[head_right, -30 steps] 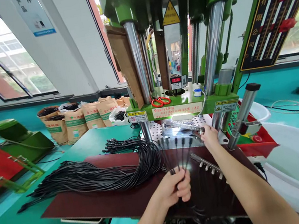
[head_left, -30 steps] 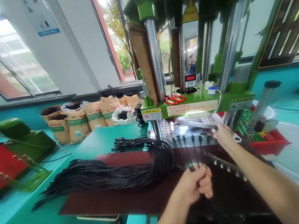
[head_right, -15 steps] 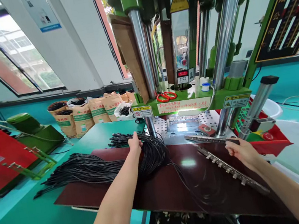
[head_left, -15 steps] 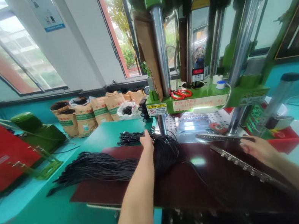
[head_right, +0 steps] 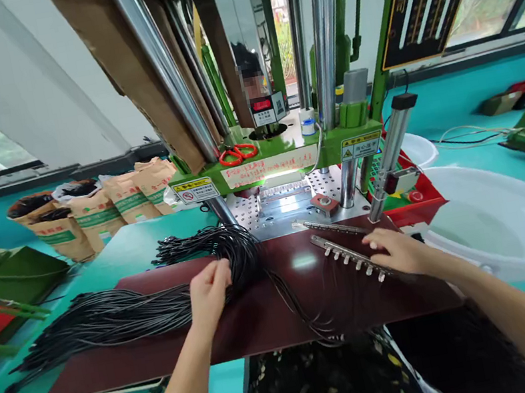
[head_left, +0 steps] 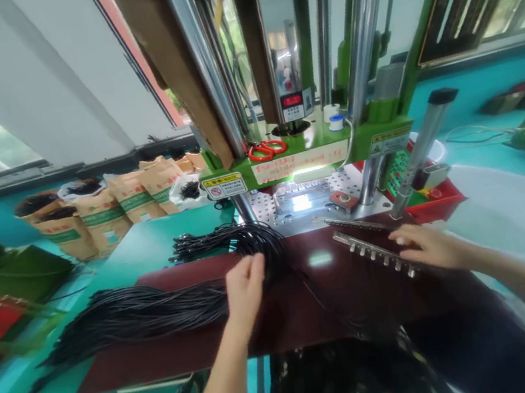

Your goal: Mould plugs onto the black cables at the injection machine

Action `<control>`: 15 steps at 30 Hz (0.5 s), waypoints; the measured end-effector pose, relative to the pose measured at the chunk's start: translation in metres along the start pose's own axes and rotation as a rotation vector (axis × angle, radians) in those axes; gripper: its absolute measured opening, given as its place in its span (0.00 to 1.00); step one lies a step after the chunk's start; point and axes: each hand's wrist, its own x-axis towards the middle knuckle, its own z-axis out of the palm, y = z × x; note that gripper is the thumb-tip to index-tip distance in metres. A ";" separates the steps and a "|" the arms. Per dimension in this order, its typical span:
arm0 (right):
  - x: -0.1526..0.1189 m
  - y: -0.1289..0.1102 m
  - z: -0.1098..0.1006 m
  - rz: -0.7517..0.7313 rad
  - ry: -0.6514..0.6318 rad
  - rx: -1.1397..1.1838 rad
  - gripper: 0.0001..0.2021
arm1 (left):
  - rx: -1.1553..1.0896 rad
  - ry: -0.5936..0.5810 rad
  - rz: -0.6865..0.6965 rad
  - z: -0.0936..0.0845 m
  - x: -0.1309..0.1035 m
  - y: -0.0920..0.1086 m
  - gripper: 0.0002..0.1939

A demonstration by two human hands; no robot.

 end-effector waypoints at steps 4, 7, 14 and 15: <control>-0.027 -0.018 -0.009 0.035 -0.236 -0.089 0.27 | 0.126 -0.518 0.305 0.041 -0.048 0.032 0.14; -0.024 -0.030 -0.009 0.150 -0.257 -0.202 0.21 | 0.325 -0.681 0.392 0.075 -0.068 0.038 0.26; 0.030 -0.042 -0.027 0.296 -0.255 -0.241 0.10 | 0.526 -0.936 0.379 0.101 -0.057 0.040 0.30; 0.040 -0.043 -0.029 0.305 -0.234 -0.238 0.09 | 0.493 -0.966 0.346 0.102 -0.051 0.040 0.30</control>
